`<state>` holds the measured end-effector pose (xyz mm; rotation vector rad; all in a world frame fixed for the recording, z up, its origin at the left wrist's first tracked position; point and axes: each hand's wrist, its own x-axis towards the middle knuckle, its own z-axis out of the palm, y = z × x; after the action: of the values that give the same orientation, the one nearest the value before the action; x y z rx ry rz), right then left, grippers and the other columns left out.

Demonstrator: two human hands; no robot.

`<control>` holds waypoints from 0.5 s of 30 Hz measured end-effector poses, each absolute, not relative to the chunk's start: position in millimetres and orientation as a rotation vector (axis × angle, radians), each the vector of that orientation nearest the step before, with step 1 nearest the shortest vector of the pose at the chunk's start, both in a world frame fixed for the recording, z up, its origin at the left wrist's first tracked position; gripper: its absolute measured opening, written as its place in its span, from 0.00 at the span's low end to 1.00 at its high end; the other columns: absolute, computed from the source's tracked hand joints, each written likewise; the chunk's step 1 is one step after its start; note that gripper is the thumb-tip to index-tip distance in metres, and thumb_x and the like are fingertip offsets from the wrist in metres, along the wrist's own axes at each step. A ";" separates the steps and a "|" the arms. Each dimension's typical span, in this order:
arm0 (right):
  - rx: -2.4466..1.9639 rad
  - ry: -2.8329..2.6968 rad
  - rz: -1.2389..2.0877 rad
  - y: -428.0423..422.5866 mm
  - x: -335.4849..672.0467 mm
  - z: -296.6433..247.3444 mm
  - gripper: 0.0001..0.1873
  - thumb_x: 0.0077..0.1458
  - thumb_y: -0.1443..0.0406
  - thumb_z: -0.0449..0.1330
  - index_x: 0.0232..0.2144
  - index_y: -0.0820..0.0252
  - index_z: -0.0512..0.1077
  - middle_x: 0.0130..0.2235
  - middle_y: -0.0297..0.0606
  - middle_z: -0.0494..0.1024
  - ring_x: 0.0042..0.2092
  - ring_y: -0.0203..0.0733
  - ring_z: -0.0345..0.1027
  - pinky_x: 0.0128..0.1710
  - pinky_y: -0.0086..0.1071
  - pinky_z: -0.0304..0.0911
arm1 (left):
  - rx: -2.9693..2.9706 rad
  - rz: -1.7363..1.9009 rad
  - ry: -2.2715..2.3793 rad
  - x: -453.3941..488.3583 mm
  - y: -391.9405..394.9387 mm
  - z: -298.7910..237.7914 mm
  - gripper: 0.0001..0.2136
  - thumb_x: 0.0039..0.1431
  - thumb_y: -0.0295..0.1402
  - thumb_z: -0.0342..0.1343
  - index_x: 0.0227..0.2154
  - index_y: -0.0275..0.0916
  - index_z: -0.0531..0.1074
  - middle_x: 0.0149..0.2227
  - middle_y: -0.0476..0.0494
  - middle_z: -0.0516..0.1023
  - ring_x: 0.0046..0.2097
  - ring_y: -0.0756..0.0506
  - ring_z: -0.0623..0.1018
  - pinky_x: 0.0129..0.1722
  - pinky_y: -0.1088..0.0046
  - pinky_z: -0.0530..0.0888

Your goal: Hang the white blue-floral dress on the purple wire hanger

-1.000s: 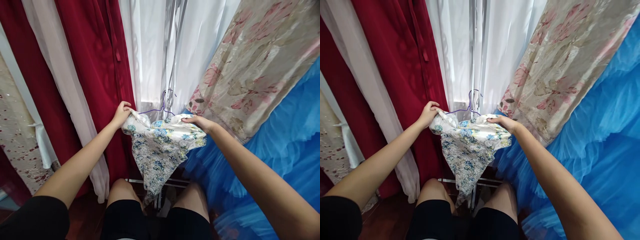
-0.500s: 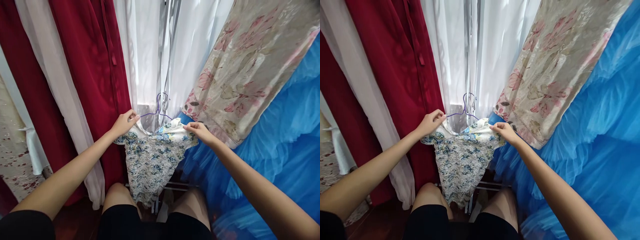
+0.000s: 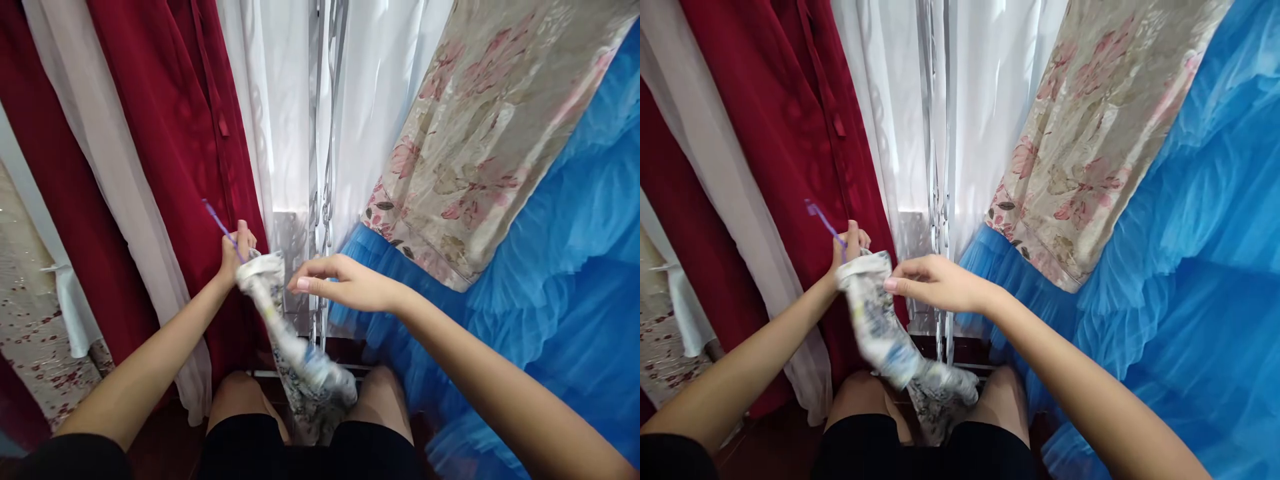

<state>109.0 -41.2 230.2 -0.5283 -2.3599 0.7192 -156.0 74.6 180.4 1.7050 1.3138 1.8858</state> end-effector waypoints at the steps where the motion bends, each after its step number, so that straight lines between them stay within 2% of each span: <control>1: -0.533 -2.363 0.661 -43.2 109.5 225.3 0.20 0.67 0.51 0.54 0.43 0.58 0.78 0.39 0.37 0.80 0.41 0.42 0.74 0.42 0.35 0.69 | 1.602 1.925 1.197 -152.7 68.4 182.2 0.33 0.66 0.61 0.34 0.14 0.41 0.55 0.19 0.46 0.62 0.23 0.50 0.63 0.26 0.72 0.63; 2: -0.562 -2.355 0.566 -41.4 110.9 219.1 0.20 0.66 0.51 0.56 0.49 0.58 0.77 0.46 0.40 0.80 0.47 0.47 0.74 0.48 0.40 0.69 | 1.517 1.912 1.080 -148.2 61.9 185.9 0.34 0.67 0.61 0.32 0.14 0.41 0.54 0.19 0.46 0.62 0.23 0.51 0.63 0.25 0.72 0.63; 3: -0.597 -2.347 0.447 -37.1 112.2 211.8 0.24 0.63 0.51 0.60 0.55 0.58 0.73 0.52 0.44 0.78 0.54 0.51 0.72 0.54 0.45 0.67 | 1.449 1.852 0.959 -142.5 55.2 191.1 0.34 0.67 0.60 0.32 0.13 0.40 0.54 0.18 0.46 0.61 0.22 0.51 0.62 0.24 0.73 0.63; 6: -0.664 -2.357 0.086 -22.5 110.2 184.8 0.55 0.48 0.52 0.73 0.70 0.61 0.53 0.68 0.57 0.59 0.68 0.64 0.54 0.65 0.56 0.55 | 1.315 1.522 0.610 -117.7 34.1 208.8 0.32 0.68 0.57 0.39 0.14 0.38 0.58 0.19 0.48 0.63 0.18 0.54 0.59 0.22 0.75 0.62; 8: -0.693 -2.364 -0.080 -19.4 104.6 165.6 0.67 0.43 0.55 0.76 0.73 0.62 0.41 0.71 0.60 0.50 0.70 0.66 0.48 0.66 0.58 0.53 | 1.234 1.356 0.464 -96.6 20.1 216.5 0.30 0.67 0.53 0.46 0.15 0.36 0.62 0.21 0.47 0.66 0.18 0.55 0.60 0.21 0.77 0.63; 9: -0.711 -2.347 -0.135 -20.1 102.6 156.6 0.68 0.44 0.58 0.75 0.74 0.62 0.37 0.71 0.60 0.50 0.69 0.66 0.49 0.65 0.57 0.56 | 1.200 1.304 0.421 -86.1 13.7 217.9 0.27 0.65 0.51 0.50 0.17 0.35 0.64 0.22 0.47 0.68 0.19 0.56 0.61 0.22 0.77 0.64; 11: -0.775 -2.278 -0.195 -23.3 104.6 140.7 0.64 0.47 0.60 0.71 0.74 0.62 0.35 0.67 0.59 0.60 0.64 0.64 0.60 0.59 0.53 0.64 | 1.183 1.238 0.407 -69.1 4.7 215.1 0.20 0.60 0.46 0.59 0.23 0.34 0.70 0.26 0.47 0.72 0.22 0.55 0.67 0.24 0.78 0.67; 13: -0.863 -2.176 -0.214 -26.6 117.8 128.6 0.56 0.49 0.59 0.68 0.72 0.60 0.44 0.59 0.54 0.70 0.55 0.60 0.70 0.50 0.48 0.72 | 1.251 1.203 0.448 -62.7 2.8 204.7 0.12 0.53 0.37 0.68 0.32 0.34 0.74 0.32 0.46 0.76 0.29 0.52 0.75 0.31 0.78 0.71; 15: -0.960 -2.040 -0.228 -29.5 140.9 120.6 0.45 0.50 0.57 0.67 0.67 0.57 0.56 0.54 0.49 0.75 0.50 0.57 0.74 0.44 0.42 0.74 | 1.326 1.223 0.507 -70.3 7.9 188.0 0.16 0.48 0.29 0.70 0.40 0.35 0.75 0.38 0.44 0.79 0.38 0.47 0.79 0.38 0.73 0.75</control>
<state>140.9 -29.5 120.6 -0.9598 -2.0395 -0.2281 -70.3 7.9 188.0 1.3259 0.5073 1.2226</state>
